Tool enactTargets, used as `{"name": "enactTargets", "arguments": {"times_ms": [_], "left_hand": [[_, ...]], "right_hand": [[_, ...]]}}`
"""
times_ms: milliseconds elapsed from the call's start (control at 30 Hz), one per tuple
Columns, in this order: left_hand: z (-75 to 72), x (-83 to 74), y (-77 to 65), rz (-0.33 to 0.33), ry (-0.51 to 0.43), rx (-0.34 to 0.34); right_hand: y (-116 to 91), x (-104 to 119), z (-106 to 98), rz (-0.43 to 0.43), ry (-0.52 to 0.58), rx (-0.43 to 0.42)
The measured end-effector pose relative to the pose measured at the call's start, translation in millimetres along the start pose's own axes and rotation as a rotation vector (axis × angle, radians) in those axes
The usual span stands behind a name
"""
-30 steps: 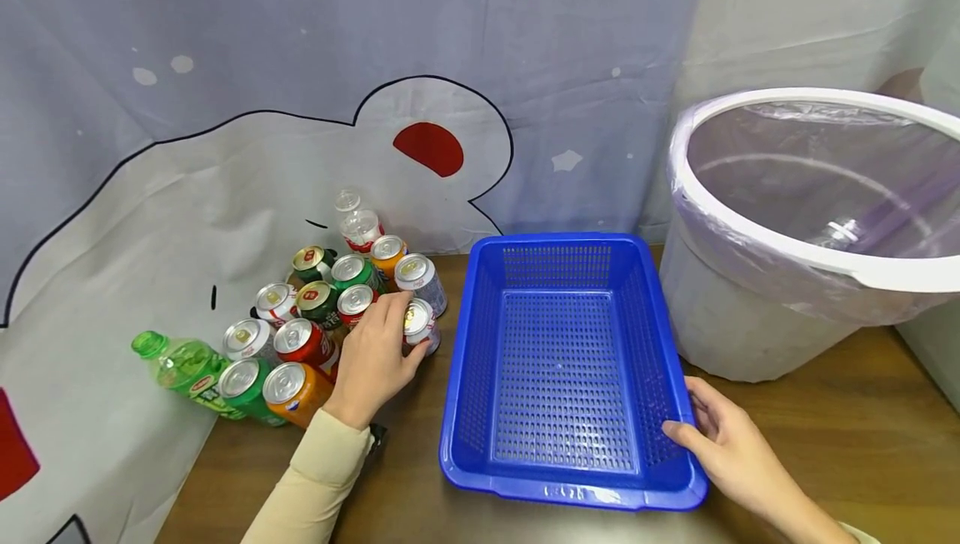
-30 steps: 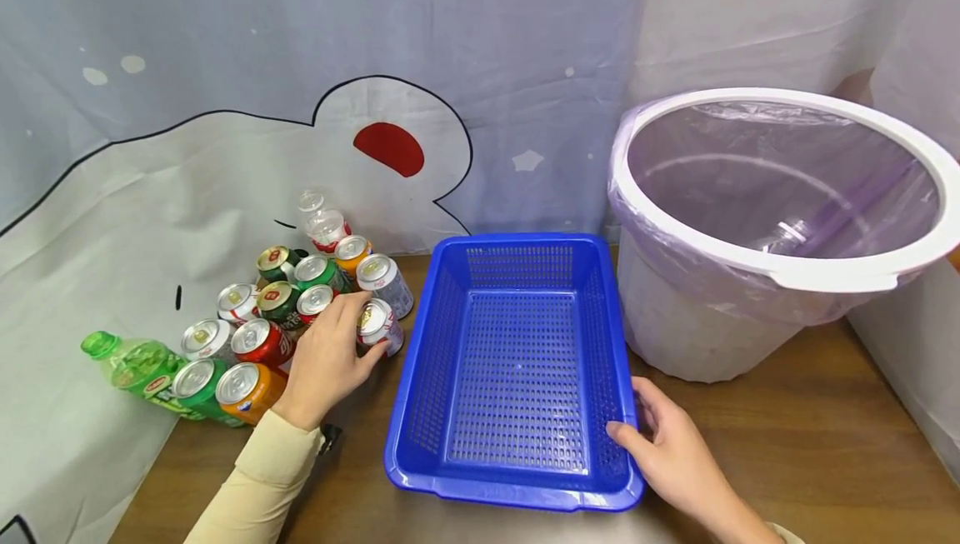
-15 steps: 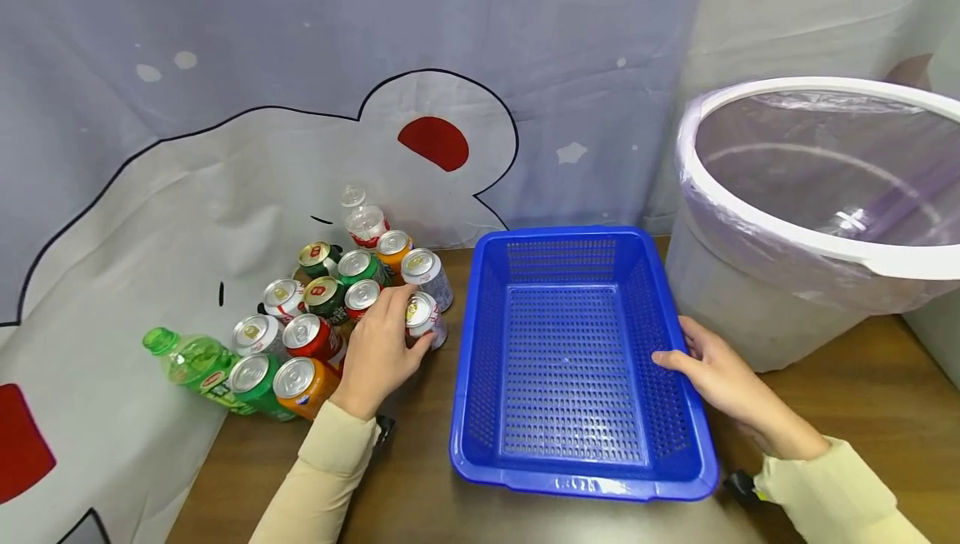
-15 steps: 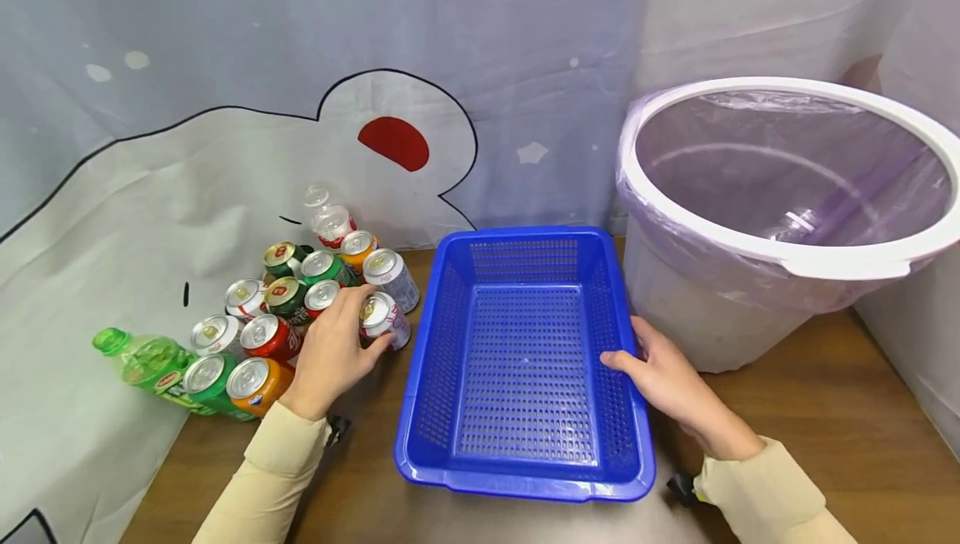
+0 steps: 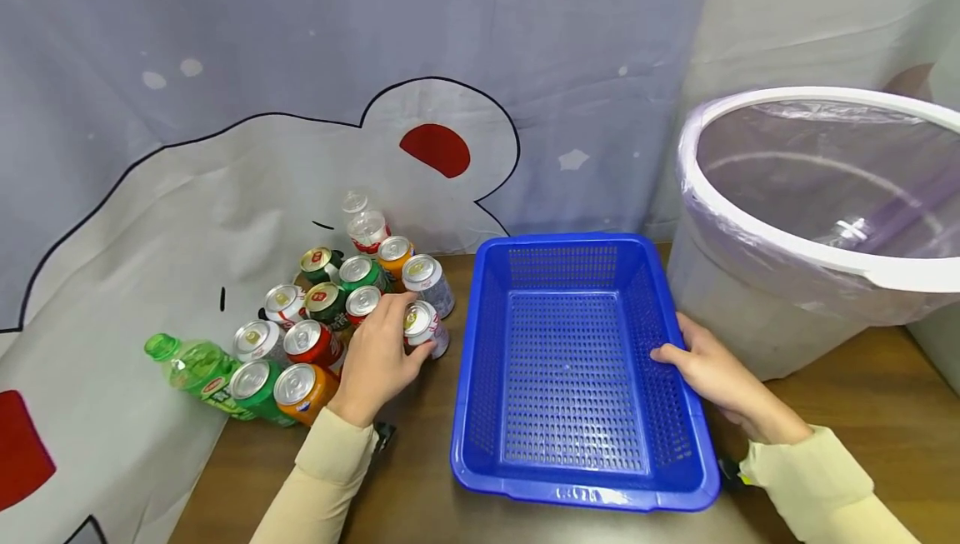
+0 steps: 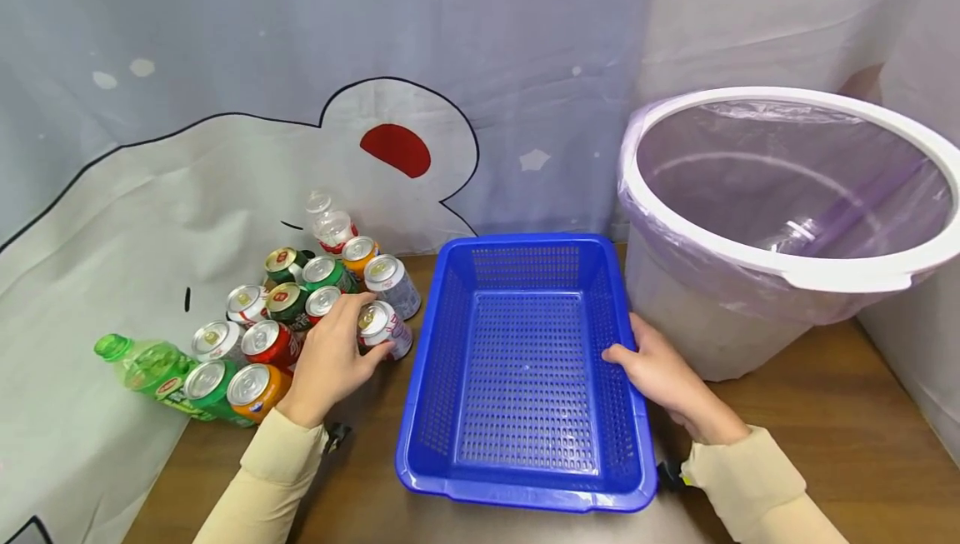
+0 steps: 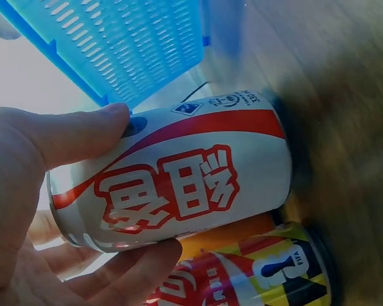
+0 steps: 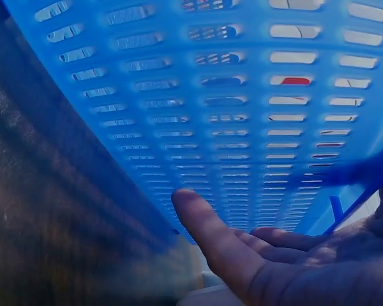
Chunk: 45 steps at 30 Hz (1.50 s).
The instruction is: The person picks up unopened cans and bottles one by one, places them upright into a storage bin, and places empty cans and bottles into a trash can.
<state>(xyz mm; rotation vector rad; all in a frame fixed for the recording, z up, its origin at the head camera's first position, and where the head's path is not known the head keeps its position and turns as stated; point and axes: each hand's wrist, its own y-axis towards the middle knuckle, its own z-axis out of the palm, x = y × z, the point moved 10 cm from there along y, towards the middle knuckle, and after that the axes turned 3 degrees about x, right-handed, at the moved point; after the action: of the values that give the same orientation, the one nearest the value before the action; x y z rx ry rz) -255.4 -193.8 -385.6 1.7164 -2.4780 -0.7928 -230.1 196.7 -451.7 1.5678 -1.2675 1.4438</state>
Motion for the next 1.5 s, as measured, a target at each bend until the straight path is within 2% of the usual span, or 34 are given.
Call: {"name": "enactTargets", "arguments": {"times_ms": [133, 267, 467, 567, 633, 767, 933, 1100, 1233, 1400, 1500], "left_hand": [[-13.3, -5.8, -0.8, 0.008, -0.005, -0.015], [-38.8, -21.0, 5.1, 0.031, 0.002, -0.069], [-84.3, -66.3, 25.5, 0.125, -0.009, -0.176], [-96.6, -91.7, 38.2, 0.179, -0.039, -0.188], [-98.2, -107.5, 46.6, 0.213, -0.049, -0.174], [-88.2, -134.8, 64.1, 0.284, -0.050, -0.106], [-58.4, -160.3, 89.6, 0.355, -0.049, 0.030], [-29.1, -171.6, 113.1, 0.362, -0.061, 0.167], [-8.8, -179.4, 126.5, 0.362, -0.064, 0.260], [20.6, -194.5, 135.8, 0.372, -0.039, 0.370], [37.8, -204.2, 138.7, 0.388, -0.013, 0.413]], "right_hand": [[0.0, 3.5, 0.2, -0.015, -0.041, -0.013], [-0.7, 6.2, -0.4, -0.021, -0.081, -0.018], [-2.1, 4.2, -2.3, -0.010, -0.099, -0.026], [-2.6, 6.4, -2.1, -0.024, -0.109, -0.032], [-2.6, 8.0, -0.5, -0.032, -0.113, -0.034], [-1.0, 9.5, 4.4, -0.042, -0.095, -0.023], [-0.7, 10.1, 7.2, -0.043, -0.079, -0.023], [0.4, 11.1, 8.3, -0.044, -0.095, -0.031], [1.7, 11.8, 9.4, -0.042, -0.115, -0.040], [1.2, 13.5, 10.3, -0.039, -0.127, -0.048], [1.3, 14.1, 10.8, -0.035, -0.134, -0.048]]}}
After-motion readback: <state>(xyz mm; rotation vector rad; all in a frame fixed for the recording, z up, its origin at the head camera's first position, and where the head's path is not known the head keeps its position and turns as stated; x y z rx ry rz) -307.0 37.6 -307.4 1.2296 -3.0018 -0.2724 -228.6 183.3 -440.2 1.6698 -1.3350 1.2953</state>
